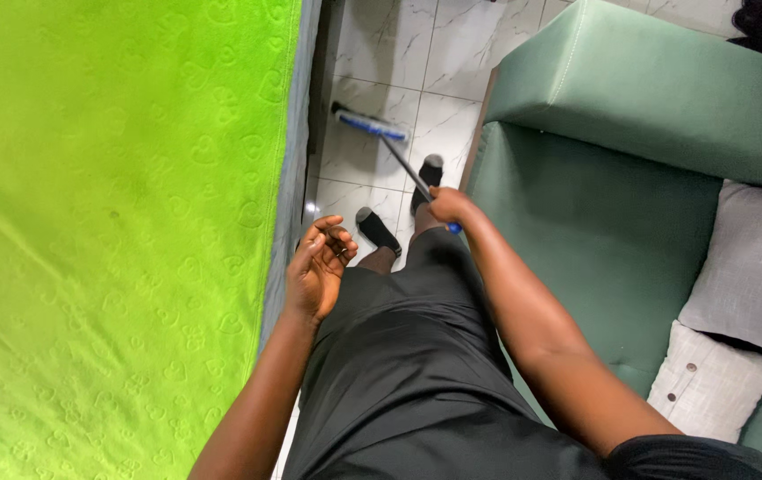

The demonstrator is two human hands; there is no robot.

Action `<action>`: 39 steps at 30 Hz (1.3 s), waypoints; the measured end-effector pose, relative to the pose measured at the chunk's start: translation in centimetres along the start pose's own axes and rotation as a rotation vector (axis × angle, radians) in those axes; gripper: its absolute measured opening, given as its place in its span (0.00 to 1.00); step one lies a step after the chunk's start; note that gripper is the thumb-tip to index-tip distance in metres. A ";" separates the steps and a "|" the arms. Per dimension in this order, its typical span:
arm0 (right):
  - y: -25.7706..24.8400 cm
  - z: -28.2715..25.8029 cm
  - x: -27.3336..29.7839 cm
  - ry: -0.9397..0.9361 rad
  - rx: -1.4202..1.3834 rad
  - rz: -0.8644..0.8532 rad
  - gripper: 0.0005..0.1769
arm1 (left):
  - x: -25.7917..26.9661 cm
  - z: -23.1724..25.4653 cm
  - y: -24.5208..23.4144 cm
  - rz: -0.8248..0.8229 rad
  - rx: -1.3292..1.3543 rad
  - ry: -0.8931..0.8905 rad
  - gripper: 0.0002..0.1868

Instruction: The person cleans the floor by hand using a squeegee, moving it across the tiles in a narrow space between a bed and a couch.

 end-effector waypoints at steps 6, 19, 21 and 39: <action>3.0 -3.2 -2.1 0.139 0.032 -0.054 0.27 | 1.6 -1.5 -0.8 0.028 0.053 0.009 0.21; 7.8 0.0 4.1 -0.068 0.345 -0.253 0.34 | 5.4 -4.8 -0.2 0.100 0.135 0.092 0.22; 5.3 0.1 5.4 -0.069 0.313 -0.215 0.36 | 6.1 -5.2 0.4 0.099 0.157 0.122 0.21; 11.4 5.5 2.3 -0.114 0.134 -0.310 0.17 | 12.5 -9.4 1.0 0.250 0.262 0.296 0.22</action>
Point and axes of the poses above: each hand's wrist, its own x-axis away from the middle knuckle, its own y-axis out of the palm, z = x × y, the point moved 4 cm from there along -x, towards the middle knuckle, and after that the axes turned 2 degrees about -x, right-handed, at the moved point
